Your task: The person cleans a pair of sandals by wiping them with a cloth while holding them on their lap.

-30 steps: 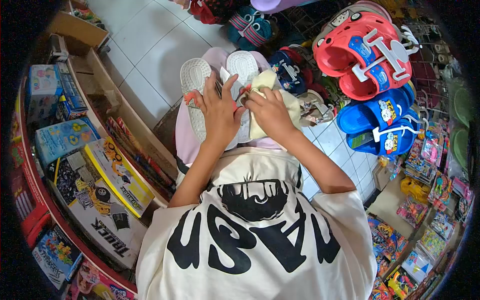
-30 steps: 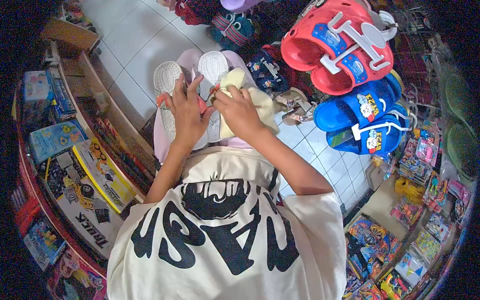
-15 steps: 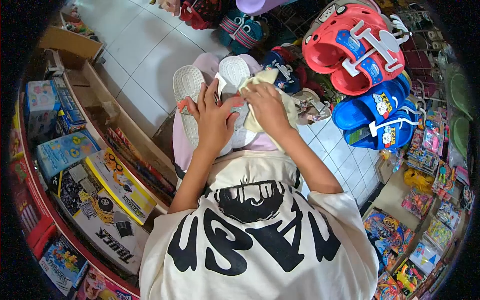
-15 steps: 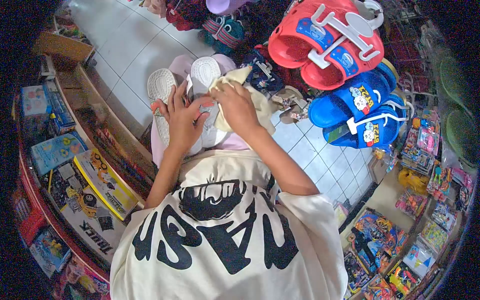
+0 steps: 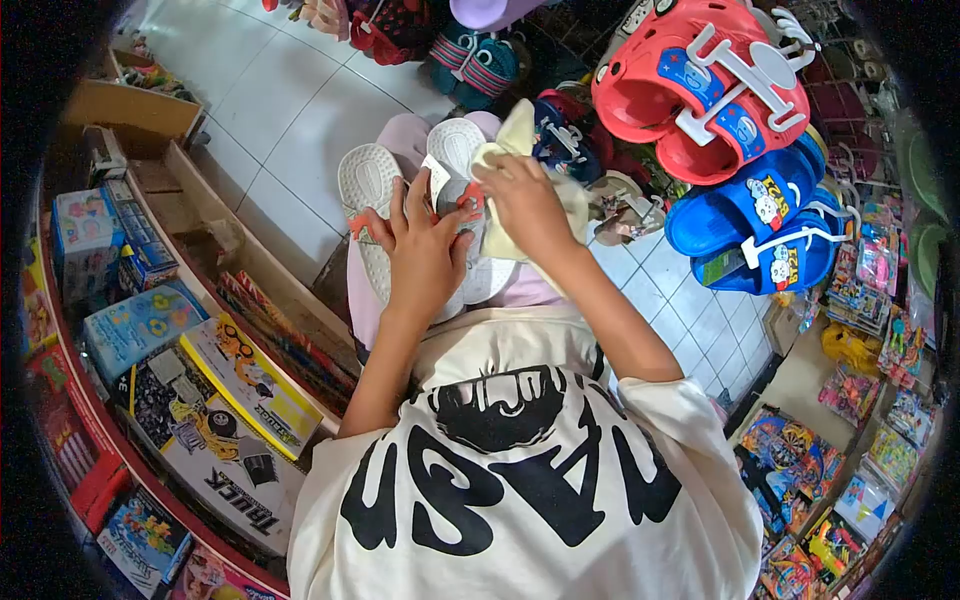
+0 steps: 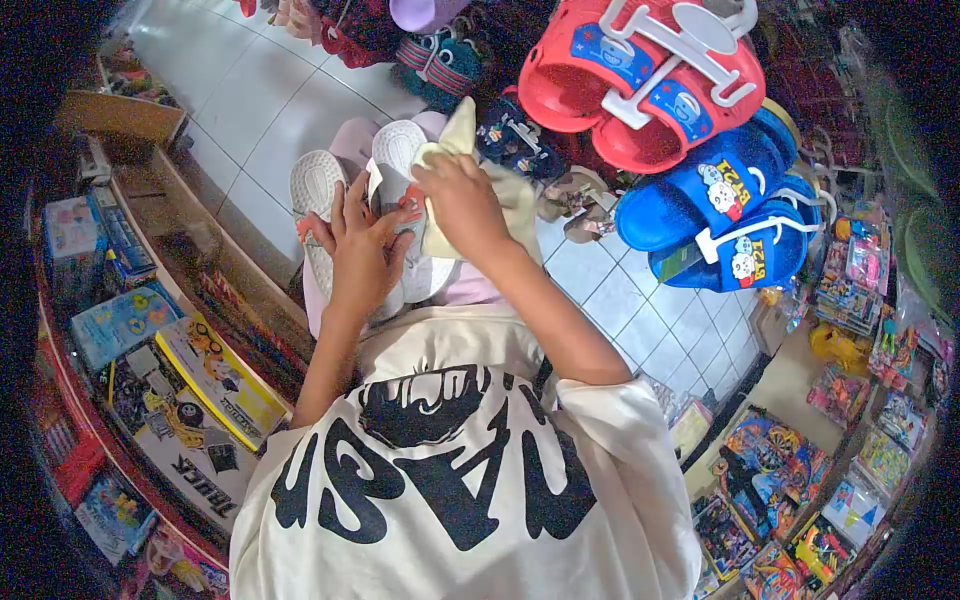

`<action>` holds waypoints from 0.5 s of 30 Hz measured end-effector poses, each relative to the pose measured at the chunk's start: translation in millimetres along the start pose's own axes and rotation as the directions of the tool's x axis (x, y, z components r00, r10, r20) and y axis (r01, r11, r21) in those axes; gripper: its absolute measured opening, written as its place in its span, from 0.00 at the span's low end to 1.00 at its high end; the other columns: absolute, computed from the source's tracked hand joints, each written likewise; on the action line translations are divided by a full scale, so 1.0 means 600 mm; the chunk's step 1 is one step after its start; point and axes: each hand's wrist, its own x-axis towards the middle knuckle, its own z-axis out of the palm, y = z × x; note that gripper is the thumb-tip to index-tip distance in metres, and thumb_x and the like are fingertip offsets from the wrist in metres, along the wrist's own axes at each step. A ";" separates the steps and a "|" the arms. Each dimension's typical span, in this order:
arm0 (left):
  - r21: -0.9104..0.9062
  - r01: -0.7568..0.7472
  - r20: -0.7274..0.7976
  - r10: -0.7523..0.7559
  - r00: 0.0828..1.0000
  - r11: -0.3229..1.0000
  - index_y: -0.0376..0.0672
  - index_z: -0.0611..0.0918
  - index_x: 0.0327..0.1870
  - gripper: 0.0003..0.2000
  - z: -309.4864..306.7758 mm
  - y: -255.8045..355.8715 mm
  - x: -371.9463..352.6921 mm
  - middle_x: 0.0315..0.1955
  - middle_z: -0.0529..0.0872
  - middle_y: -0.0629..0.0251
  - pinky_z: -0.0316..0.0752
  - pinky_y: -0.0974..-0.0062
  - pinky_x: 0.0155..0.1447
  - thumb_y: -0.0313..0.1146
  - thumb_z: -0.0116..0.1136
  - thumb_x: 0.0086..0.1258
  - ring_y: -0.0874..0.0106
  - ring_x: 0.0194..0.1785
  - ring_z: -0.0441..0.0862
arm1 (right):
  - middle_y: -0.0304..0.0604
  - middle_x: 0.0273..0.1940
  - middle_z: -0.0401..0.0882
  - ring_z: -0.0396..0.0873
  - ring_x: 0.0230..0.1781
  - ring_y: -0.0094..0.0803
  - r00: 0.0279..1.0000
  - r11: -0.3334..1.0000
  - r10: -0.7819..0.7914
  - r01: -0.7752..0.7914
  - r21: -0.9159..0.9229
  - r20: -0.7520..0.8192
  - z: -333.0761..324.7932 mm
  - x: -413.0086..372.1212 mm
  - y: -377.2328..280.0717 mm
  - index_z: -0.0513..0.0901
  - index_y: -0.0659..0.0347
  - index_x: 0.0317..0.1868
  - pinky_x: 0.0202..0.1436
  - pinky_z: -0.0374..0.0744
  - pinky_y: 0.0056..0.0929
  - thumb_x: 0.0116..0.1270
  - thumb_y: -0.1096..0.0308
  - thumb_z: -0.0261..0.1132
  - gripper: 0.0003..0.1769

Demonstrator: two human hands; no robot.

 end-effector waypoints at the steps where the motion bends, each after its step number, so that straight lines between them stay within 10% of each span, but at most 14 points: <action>1: 0.006 0.004 0.016 -0.005 1.000 1.000 0.56 0.86 0.44 0.13 -0.002 0.000 -0.002 0.69 0.62 0.55 0.35 0.33 0.70 0.33 0.66 0.57 0.46 0.74 0.51 | 0.45 0.51 0.77 0.73 0.52 0.45 0.999 0.999 0.016 -0.015 -0.028 0.040 -0.007 -0.010 -0.008 0.82 0.59 0.50 0.57 0.73 0.40 0.58 0.75 0.59 0.18; 7: -0.011 0.007 0.011 -0.007 1.000 1.000 0.55 0.86 0.43 0.12 -0.001 0.002 0.001 0.70 0.62 0.55 0.34 0.33 0.70 0.35 0.66 0.57 0.47 0.75 0.50 | 0.43 0.50 0.77 0.72 0.53 0.47 0.948 0.994 0.114 -0.109 -0.031 0.297 -0.068 -0.044 -0.043 0.83 0.59 0.46 0.57 0.72 0.42 0.55 0.77 0.58 0.17; 15: 0.007 0.004 0.012 -0.005 1.000 1.000 0.54 0.86 0.43 0.12 -0.001 0.002 0.002 0.70 0.61 0.55 0.33 0.32 0.69 0.35 0.66 0.57 0.47 0.75 0.50 | 0.49 0.45 0.80 0.75 0.50 0.48 0.981 0.964 0.135 -0.098 0.246 -0.137 -0.034 0.020 0.009 0.82 0.62 0.45 0.56 0.73 0.40 0.63 0.73 0.62 0.10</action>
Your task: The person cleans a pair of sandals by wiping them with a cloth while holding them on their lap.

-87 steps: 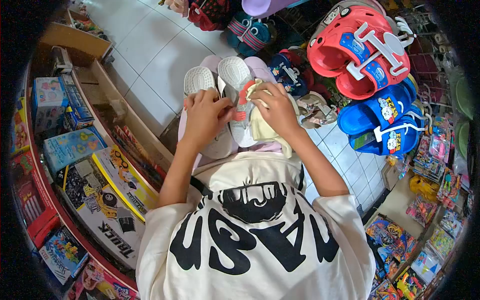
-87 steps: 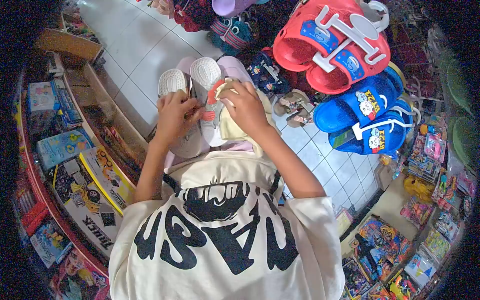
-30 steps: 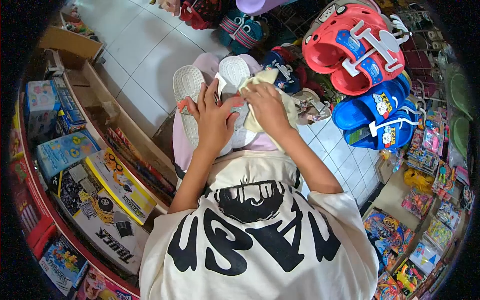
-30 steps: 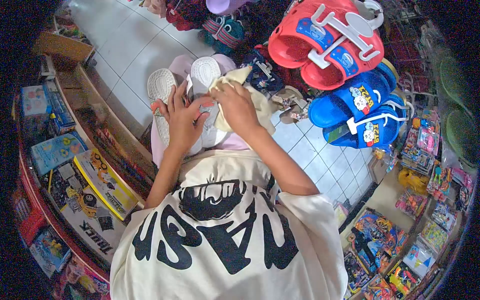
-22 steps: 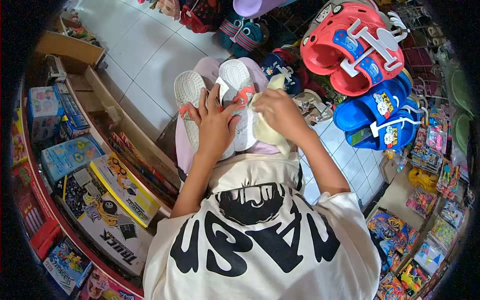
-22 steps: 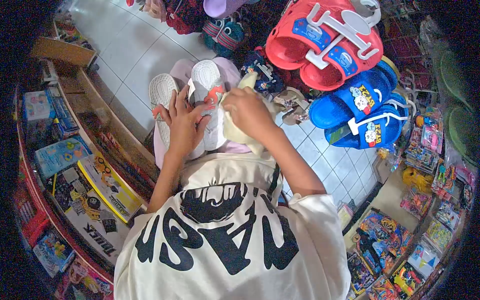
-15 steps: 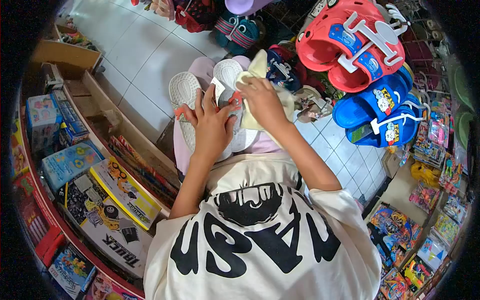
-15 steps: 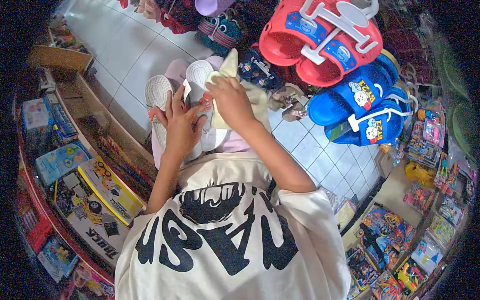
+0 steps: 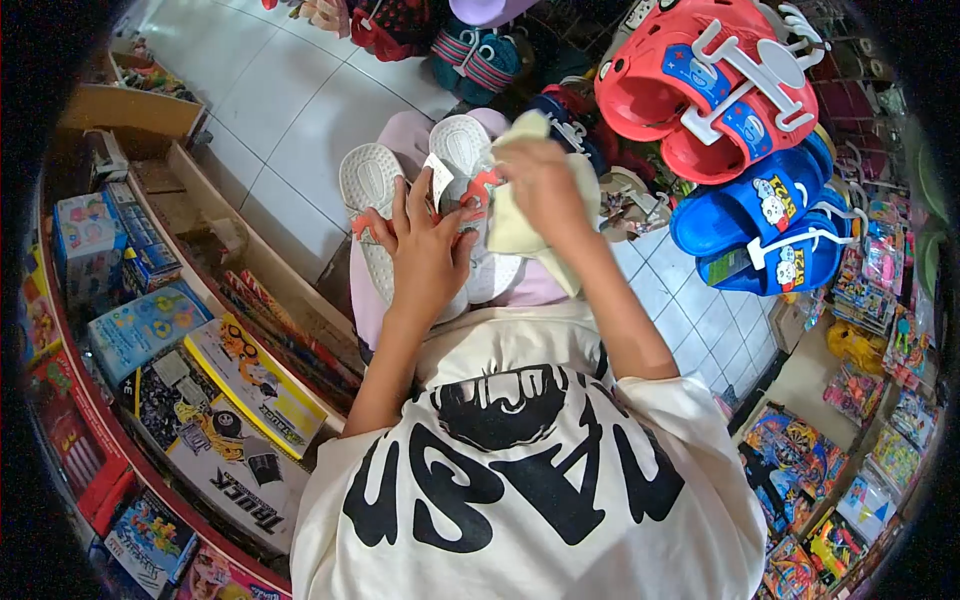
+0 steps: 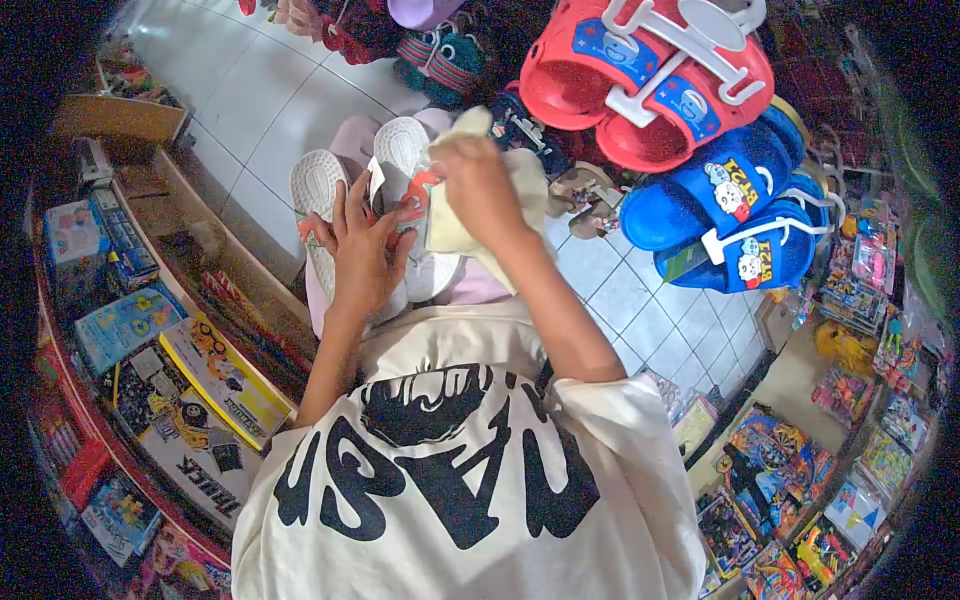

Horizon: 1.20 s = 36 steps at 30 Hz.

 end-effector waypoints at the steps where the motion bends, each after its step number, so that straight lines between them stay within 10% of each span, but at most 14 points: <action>1: 0.022 -0.002 0.009 0.002 1.000 1.000 0.53 0.85 0.43 0.12 -0.001 -0.001 0.000 0.70 0.61 0.55 0.33 0.31 0.69 0.34 0.66 0.57 0.47 0.75 0.50 | 0.50 0.45 0.80 0.76 0.50 0.49 1.000 0.999 0.026 -0.026 -0.026 0.008 0.022 -0.015 0.013 0.82 0.63 0.45 0.55 0.73 0.40 0.64 0.73 0.61 0.10; 10: 0.007 -0.027 0.029 0.027 0.999 1.000 0.53 0.85 0.43 0.12 -0.003 -0.005 0.000 0.70 0.60 0.54 0.30 0.30 0.68 0.33 0.63 0.58 0.46 0.75 0.48 | 0.46 0.42 0.81 0.75 0.52 0.47 0.972 0.989 -0.017 0.050 -0.138 0.233 -0.040 -0.042 0.003 0.83 0.61 0.42 0.57 0.73 0.40 0.59 0.75 0.62 0.10; 14: 0.007 -0.032 0.013 0.032 0.999 0.999 0.54 0.85 0.44 0.13 0.004 -0.006 0.000 0.71 0.59 0.53 0.29 0.30 0.68 0.34 0.63 0.57 0.46 0.76 0.47 | 0.45 0.44 0.81 0.75 0.51 0.45 0.991 0.989 -0.133 0.131 -0.071 -0.014 -0.005 0.002 -0.001 0.84 0.61 0.44 0.55 0.73 0.39 0.60 0.75 0.61 0.12; 26: -0.006 -0.046 0.092 0.046 0.995 0.999 0.53 0.85 0.46 0.16 -0.002 -0.013 0.002 0.71 0.57 0.53 0.27 0.31 0.69 0.32 0.63 0.54 0.47 0.76 0.44 | 0.47 0.43 0.80 0.75 0.48 0.47 0.933 0.990 0.116 -0.080 -0.118 0.341 -0.043 -0.058 -0.045 0.82 0.64 0.42 0.54 0.73 0.37 0.62 0.77 0.60 0.09; 32: -0.052 -0.087 0.126 0.093 0.988 0.995 0.55 0.83 0.52 0.20 -0.019 -0.019 0.003 0.72 0.56 0.53 0.27 0.32 0.70 0.30 0.62 0.54 0.45 0.76 0.44 | 0.50 0.48 0.80 0.77 0.50 0.47 0.998 0.978 0.066 -0.068 0.197 0.018 -0.032 0.001 -0.017 0.82 0.64 0.47 0.58 0.73 0.36 0.63 0.76 0.58 0.13; 36: 0.021 -0.094 0.154 0.090 0.984 0.995 0.56 0.82 0.54 0.21 -0.016 -0.024 0.003 0.72 0.56 0.53 0.28 0.32 0.70 0.30 0.62 0.55 0.45 0.76 0.44 | 0.44 0.47 0.78 0.74 0.53 0.43 0.991 0.974 -0.004 0.034 -0.226 0.135 0.000 -0.058 -0.023 0.83 0.58 0.46 0.54 0.73 0.39 0.60 0.72 0.59 0.14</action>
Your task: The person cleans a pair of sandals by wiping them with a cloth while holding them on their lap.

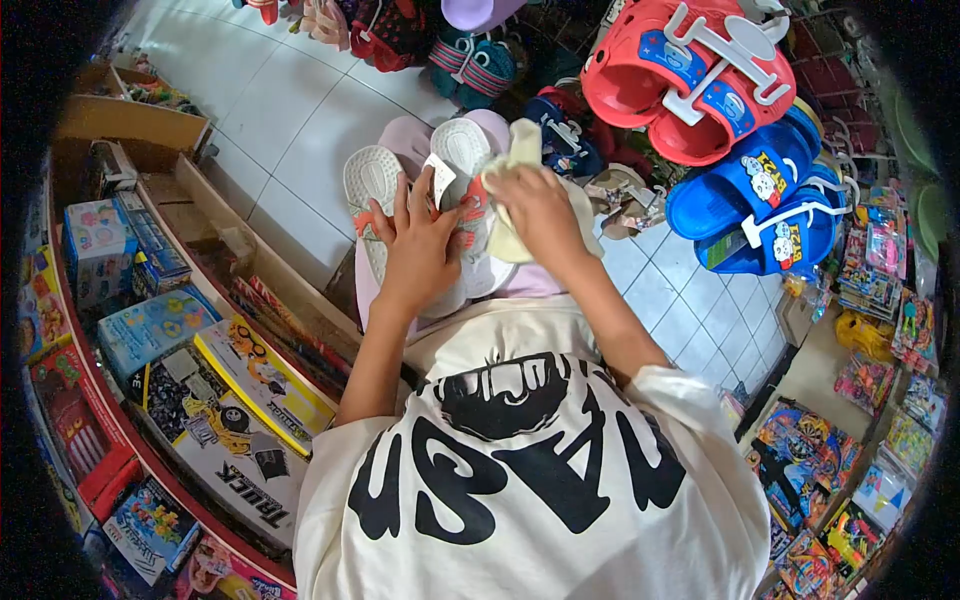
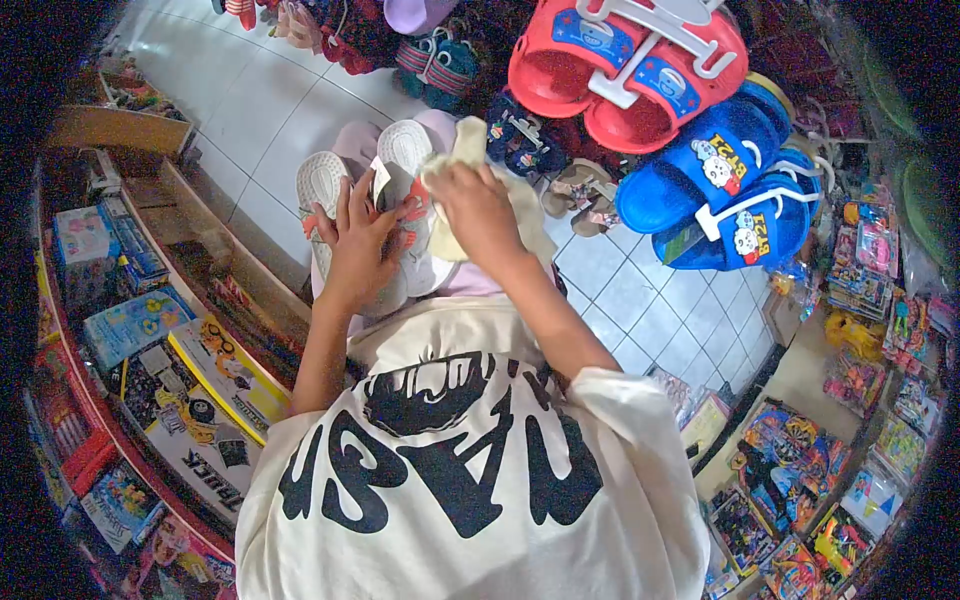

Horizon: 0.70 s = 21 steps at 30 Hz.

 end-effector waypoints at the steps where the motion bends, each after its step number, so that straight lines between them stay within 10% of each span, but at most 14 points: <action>1: 0.006 -0.003 -0.006 0.004 1.000 1.000 0.56 0.83 0.54 0.21 0.000 0.001 -0.002 0.72 0.56 0.54 0.29 0.32 0.70 0.30 0.62 0.56 0.45 0.76 0.44 | 0.43 0.50 0.77 0.72 0.53 0.43 0.992 0.990 0.015 0.002 -0.140 0.126 -0.016 -0.019 -0.014 0.83 0.54 0.51 0.54 0.72 0.41 0.61 0.72 0.58 0.17; 7: -0.024 -0.017 -0.018 0.017 1.000 1.000 0.60 0.82 0.54 0.21 -0.005 0.003 -0.002 0.71 0.57 0.53 0.31 0.33 0.70 0.28 0.62 0.58 0.45 0.75 0.47 | 0.38 0.47 0.78 0.73 0.49 0.42 0.835 0.971 0.067 0.071 -0.226 0.547 -0.087 -0.076 -0.061 0.85 0.54 0.46 0.52 0.72 0.42 0.58 0.72 0.60 0.15; 10: -0.052 0.008 -0.074 -0.011 0.997 0.999 0.62 0.81 0.55 0.23 -0.005 0.011 0.006 0.70 0.58 0.52 0.32 0.33 0.70 0.27 0.62 0.57 0.46 0.75 0.49 | 0.41 0.46 0.80 0.74 0.48 0.44 0.790 0.995 0.042 -0.089 0.046 0.612 -0.129 -0.062 -0.034 0.85 0.56 0.46 0.53 0.72 0.41 0.58 0.73 0.61 0.15; 14: -0.009 0.040 -0.110 -0.041 0.993 0.999 0.64 0.81 0.55 0.26 0.012 0.015 0.002 0.70 0.60 0.51 0.32 0.34 0.71 0.26 0.63 0.55 0.46 0.75 0.50 | 0.41 0.50 0.80 0.74 0.52 0.44 0.996 0.998 0.003 -0.009 0.062 0.089 -0.082 -0.030 -0.028 0.84 0.53 0.47 0.53 0.72 0.42 0.64 0.67 0.58 0.13; 18: 0.087 0.076 -0.112 -0.066 0.991 0.993 0.67 0.81 0.57 0.29 0.018 0.022 0.004 0.71 0.60 0.51 0.33 0.35 0.71 0.25 0.64 0.52 0.47 0.75 0.49 | 0.39 0.52 0.79 0.71 0.57 0.41 0.980 0.920 -0.098 0.156 -0.359 0.176 0.002 -0.043 -0.043 0.83 0.56 0.49 0.58 0.68 0.39 0.57 0.72 0.59 0.17; 21: 0.060 0.061 -0.091 -0.055 0.994 0.996 0.68 0.80 0.58 0.30 0.012 0.021 0.001 0.72 0.58 0.52 0.34 0.35 0.72 0.26 0.64 0.51 0.46 0.75 0.49 | 0.39 0.47 0.79 0.73 0.53 0.41 0.947 0.949 -0.086 0.173 -0.264 0.310 -0.028 -0.066 -0.065 0.83 0.58 0.43 0.56 0.69 0.40 0.58 0.71 0.59 0.13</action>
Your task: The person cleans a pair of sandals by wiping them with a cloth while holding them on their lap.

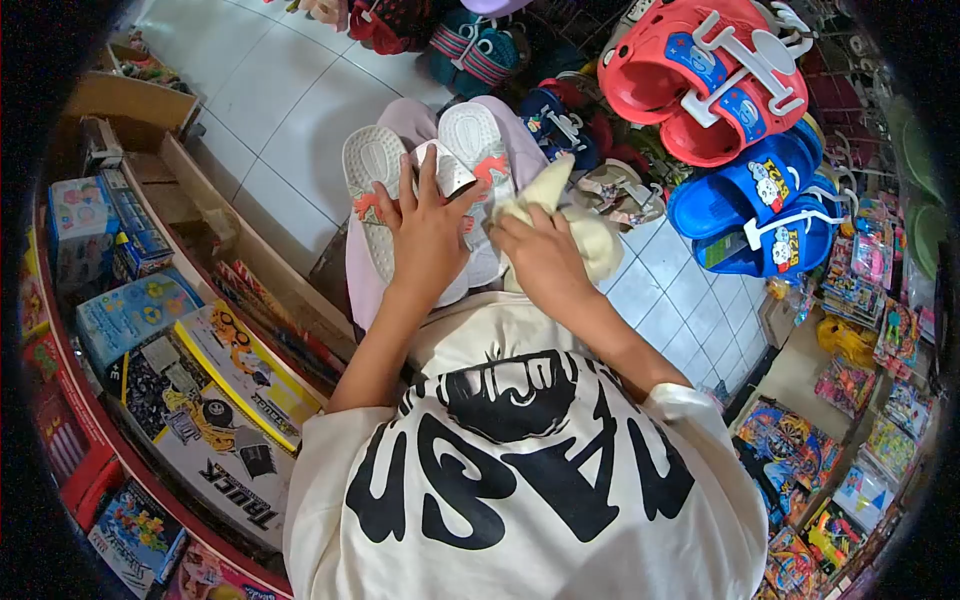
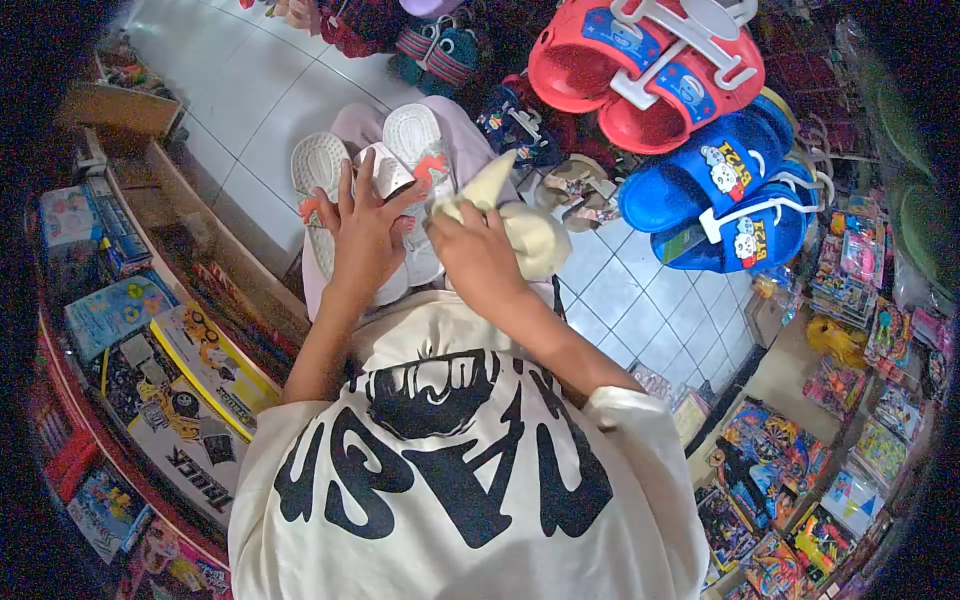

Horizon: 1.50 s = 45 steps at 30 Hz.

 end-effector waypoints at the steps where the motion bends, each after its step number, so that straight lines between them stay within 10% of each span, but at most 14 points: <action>1: -0.010 -0.008 -0.001 0.008 1.000 1.000 0.68 0.80 0.58 0.30 0.001 -0.001 -0.001 0.72 0.58 0.53 0.34 0.35 0.72 0.26 0.64 0.52 0.46 0.75 0.49 | 0.39 0.45 0.78 0.73 0.51 0.41 0.999 0.999 -0.017 0.016 0.037 0.035 -0.007 -0.012 0.000 0.83 0.59 0.40 0.56 0.69 0.40 0.57 0.70 0.59 0.11; 8: -0.056 -0.034 -0.035 0.032 0.999 0.998 0.71 0.80 0.57 0.27 -0.001 -0.010 -0.002 0.71 0.58 0.54 0.36 0.35 0.71 0.29 0.64 0.55 0.44 0.75 0.49 | 0.38 0.44 0.79 0.74 0.49 0.42 0.967 0.954 -0.016 -0.061 0.294 0.254 -0.068 -0.020 0.032 0.83 0.57 0.42 0.50 0.75 0.42 0.57 0.70 0.62 0.12; 11: -0.075 -0.035 -0.048 0.032 0.998 0.997 0.71 0.80 0.57 0.26 -0.003 -0.021 0.000 0.71 0.59 0.55 0.36 0.35 0.71 0.31 0.65 0.56 0.44 0.74 0.49 | 0.39 0.48 0.79 0.74 0.53 0.44 0.977 0.939 0.103 -0.035 0.341 -0.185 -0.051 0.022 0.011 0.82 0.57 0.45 0.53 0.74 0.42 0.58 0.69 0.61 0.14; 14: -0.081 -0.027 -0.042 0.024 0.999 0.996 0.70 0.81 0.55 0.25 -0.002 -0.025 0.000 0.71 0.60 0.56 0.37 0.36 0.72 0.31 0.66 0.56 0.44 0.74 0.50 | 0.40 0.49 0.79 0.71 0.59 0.40 0.987 0.993 0.029 -0.010 0.122 -0.156 0.025 0.023 -0.002 0.82 0.58 0.47 0.60 0.67 0.43 0.59 0.71 0.60 0.15; 22: -0.098 -0.028 -0.063 0.022 0.998 0.995 0.69 0.82 0.53 0.24 0.000 -0.016 -0.001 0.70 0.61 0.55 0.37 0.38 0.72 0.31 0.66 0.55 0.44 0.74 0.50 | 0.38 0.46 0.80 0.71 0.58 0.37 0.955 0.963 -0.178 0.119 0.243 0.239 -0.017 -0.036 -0.003 0.84 0.59 0.41 0.62 0.65 0.43 0.58 0.73 0.57 0.12; 25: -0.085 -0.029 -0.078 0.023 0.997 0.996 0.69 0.81 0.54 0.24 0.001 -0.016 -0.003 0.70 0.61 0.55 0.36 0.38 0.72 0.30 0.65 0.56 0.44 0.75 0.49 | 0.37 0.46 0.80 0.72 0.56 0.37 0.970 0.926 -0.152 0.072 0.369 0.191 -0.043 -0.031 0.024 0.83 0.57 0.42 0.59 0.67 0.42 0.59 0.71 0.58 0.12; 29: -0.119 -0.023 -0.054 0.017 0.998 0.993 0.70 0.80 0.55 0.23 -0.001 -0.021 -0.003 0.71 0.60 0.54 0.34 0.38 0.72 0.30 0.63 0.58 0.45 0.75 0.48 | 0.39 0.48 0.80 0.71 0.59 0.38 0.961 0.969 -0.024 0.090 0.231 -0.274 0.007 0.017 0.009 0.83 0.58 0.45 0.63 0.65 0.42 0.59 0.73 0.58 0.13; 37: -0.201 -0.036 0.006 0.038 0.999 0.979 0.64 0.79 0.57 0.22 -0.024 -0.033 0.000 0.72 0.56 0.53 0.34 0.36 0.71 0.35 0.65 0.59 0.43 0.76 0.45 | 0.39 0.44 0.81 0.72 0.57 0.35 0.976 0.889 -0.102 0.003 0.457 0.192 -0.055 -0.021 0.020 0.84 0.56 0.40 0.63 0.64 0.42 0.59 0.71 0.61 0.09; 39: -0.222 0.023 -0.023 -0.029 0.999 0.975 0.61 0.78 0.58 0.23 -0.030 -0.027 0.003 0.72 0.56 0.52 0.34 0.35 0.71 0.39 0.67 0.59 0.43 0.76 0.44 | 0.42 0.43 0.81 0.75 0.52 0.39 0.998 0.842 -0.055 0.024 0.539 0.041 -0.057 -0.033 0.038 0.84 0.59 0.42 0.58 0.68 0.38 0.64 0.70 0.61 0.08; 45: -0.038 -0.271 0.034 0.272 0.962 0.962 0.51 0.86 0.29 0.11 -0.049 -0.013 0.042 0.66 0.66 0.65 0.32 0.33 0.71 0.46 0.71 0.51 0.54 0.75 0.50 | 0.46 0.42 0.82 0.78 0.46 0.40 0.983 0.680 0.169 -0.069 0.730 -0.065 -0.076 -0.058 0.060 0.83 0.64 0.45 0.54 0.73 0.34 0.67 0.72 0.60 0.10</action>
